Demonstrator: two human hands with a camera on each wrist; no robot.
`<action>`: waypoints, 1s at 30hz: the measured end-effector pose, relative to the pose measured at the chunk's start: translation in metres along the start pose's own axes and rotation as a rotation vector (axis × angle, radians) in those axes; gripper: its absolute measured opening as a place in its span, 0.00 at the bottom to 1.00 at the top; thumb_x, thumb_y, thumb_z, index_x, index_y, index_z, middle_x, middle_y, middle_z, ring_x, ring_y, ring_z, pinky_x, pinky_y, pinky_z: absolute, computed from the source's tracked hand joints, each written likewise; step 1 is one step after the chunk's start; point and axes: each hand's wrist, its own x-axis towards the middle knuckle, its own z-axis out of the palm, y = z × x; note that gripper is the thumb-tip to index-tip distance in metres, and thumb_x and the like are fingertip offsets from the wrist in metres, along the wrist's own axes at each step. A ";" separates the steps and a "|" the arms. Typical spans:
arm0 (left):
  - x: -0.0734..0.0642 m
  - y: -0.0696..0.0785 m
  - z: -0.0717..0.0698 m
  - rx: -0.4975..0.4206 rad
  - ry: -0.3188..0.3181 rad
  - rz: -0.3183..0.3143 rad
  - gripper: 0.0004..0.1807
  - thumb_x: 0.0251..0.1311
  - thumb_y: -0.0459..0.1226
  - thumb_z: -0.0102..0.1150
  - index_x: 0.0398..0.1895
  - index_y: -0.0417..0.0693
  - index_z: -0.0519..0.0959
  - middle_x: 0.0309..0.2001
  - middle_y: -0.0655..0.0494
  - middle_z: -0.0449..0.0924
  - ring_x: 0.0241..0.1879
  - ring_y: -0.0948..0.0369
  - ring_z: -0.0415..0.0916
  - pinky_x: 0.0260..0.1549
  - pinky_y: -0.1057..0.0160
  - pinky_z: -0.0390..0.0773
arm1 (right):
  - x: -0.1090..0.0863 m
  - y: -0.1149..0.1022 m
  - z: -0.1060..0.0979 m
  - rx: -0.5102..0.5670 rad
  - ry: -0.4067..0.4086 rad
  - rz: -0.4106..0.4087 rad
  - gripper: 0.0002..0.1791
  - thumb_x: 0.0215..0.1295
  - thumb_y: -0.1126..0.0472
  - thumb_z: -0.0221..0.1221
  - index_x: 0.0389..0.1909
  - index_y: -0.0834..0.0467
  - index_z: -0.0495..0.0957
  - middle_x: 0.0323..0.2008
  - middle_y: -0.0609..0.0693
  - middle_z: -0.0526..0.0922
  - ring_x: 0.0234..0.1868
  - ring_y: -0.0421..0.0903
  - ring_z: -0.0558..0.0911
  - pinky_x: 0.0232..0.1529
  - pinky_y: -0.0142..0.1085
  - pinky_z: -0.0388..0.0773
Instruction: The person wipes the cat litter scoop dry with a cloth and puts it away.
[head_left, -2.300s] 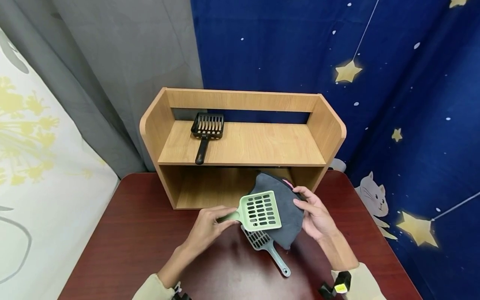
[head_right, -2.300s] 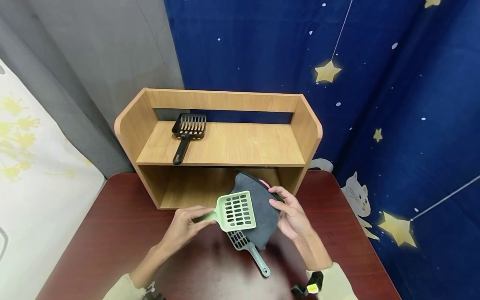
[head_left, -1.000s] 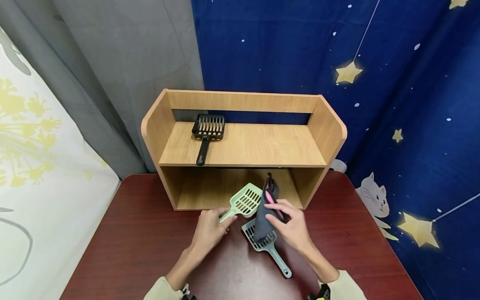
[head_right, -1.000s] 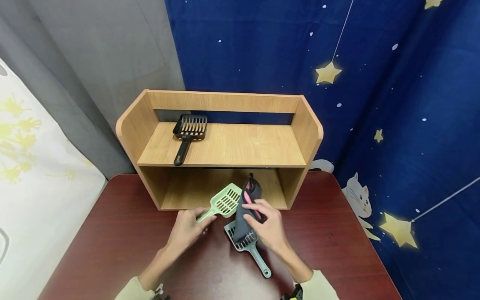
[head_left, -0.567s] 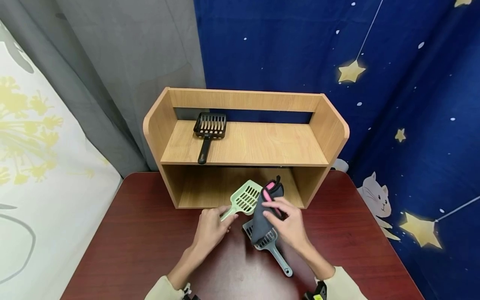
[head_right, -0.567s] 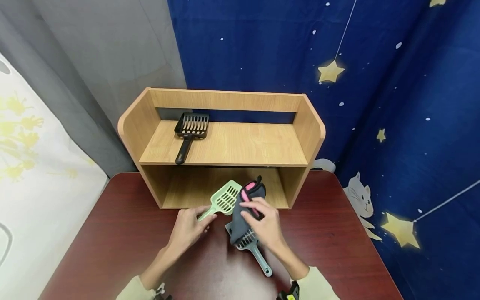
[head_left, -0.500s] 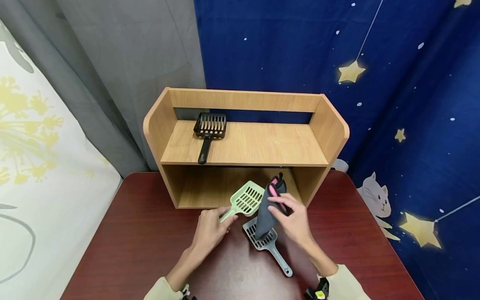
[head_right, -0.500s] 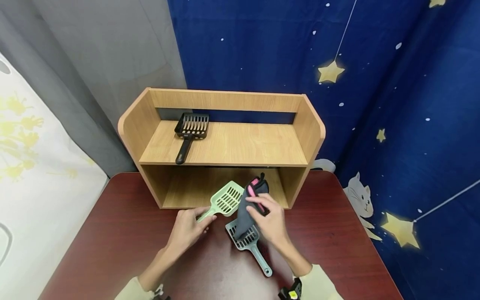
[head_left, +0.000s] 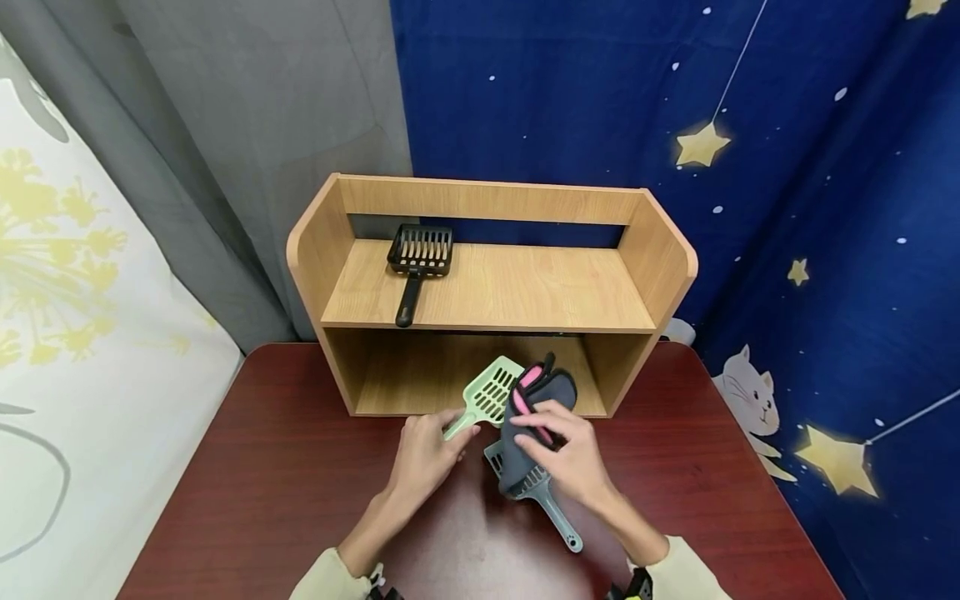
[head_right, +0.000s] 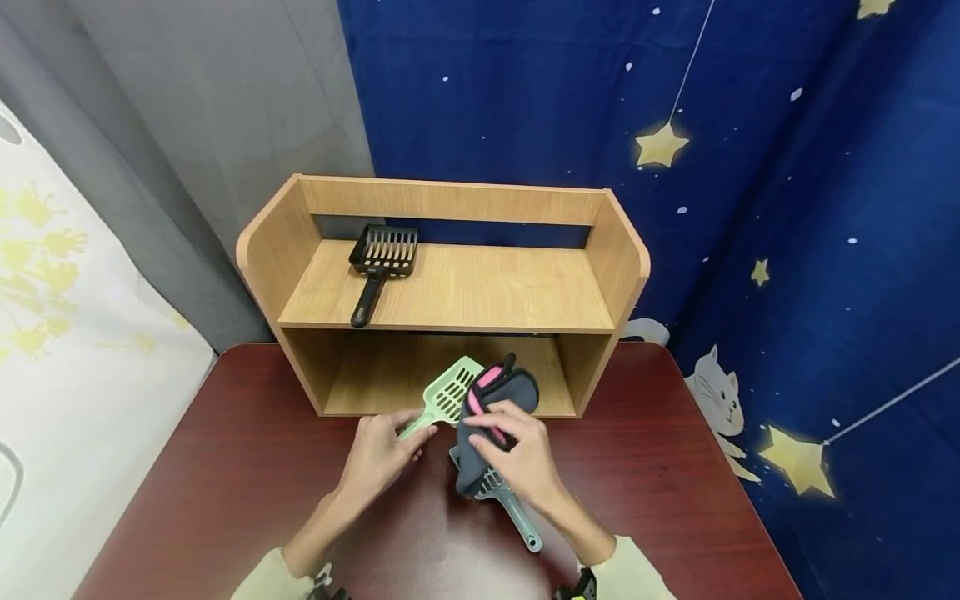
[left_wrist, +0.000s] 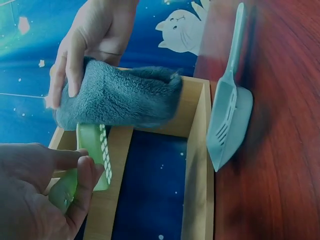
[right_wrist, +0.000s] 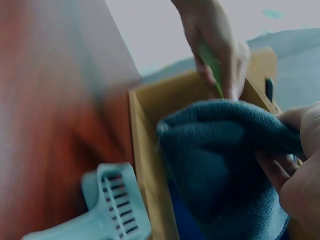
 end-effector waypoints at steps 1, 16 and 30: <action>0.001 0.000 0.000 0.010 0.008 0.007 0.15 0.58 0.37 0.78 0.46 0.38 0.90 0.15 0.62 0.82 0.17 0.71 0.74 0.20 0.69 0.71 | -0.001 -0.001 0.004 0.010 -0.020 -0.031 0.16 0.58 0.72 0.75 0.47 0.57 0.91 0.44 0.51 0.88 0.42 0.44 0.83 0.40 0.27 0.77; -0.010 -0.002 -0.004 0.025 0.003 0.028 0.14 0.55 0.35 0.79 0.44 0.40 0.91 0.17 0.65 0.82 0.21 0.71 0.76 0.26 0.67 0.76 | 0.012 0.013 -0.017 -0.053 0.099 0.114 0.17 0.52 0.79 0.74 0.43 0.63 0.91 0.43 0.57 0.89 0.46 0.40 0.83 0.46 0.22 0.74; -0.014 -0.017 -0.008 -0.010 -0.020 -0.031 0.17 0.56 0.36 0.80 0.47 0.39 0.90 0.19 0.64 0.84 0.21 0.71 0.74 0.25 0.68 0.75 | 0.019 0.022 -0.049 0.069 0.066 0.206 0.15 0.63 0.74 0.71 0.50 0.61 0.90 0.46 0.58 0.89 0.52 0.39 0.83 0.54 0.24 0.76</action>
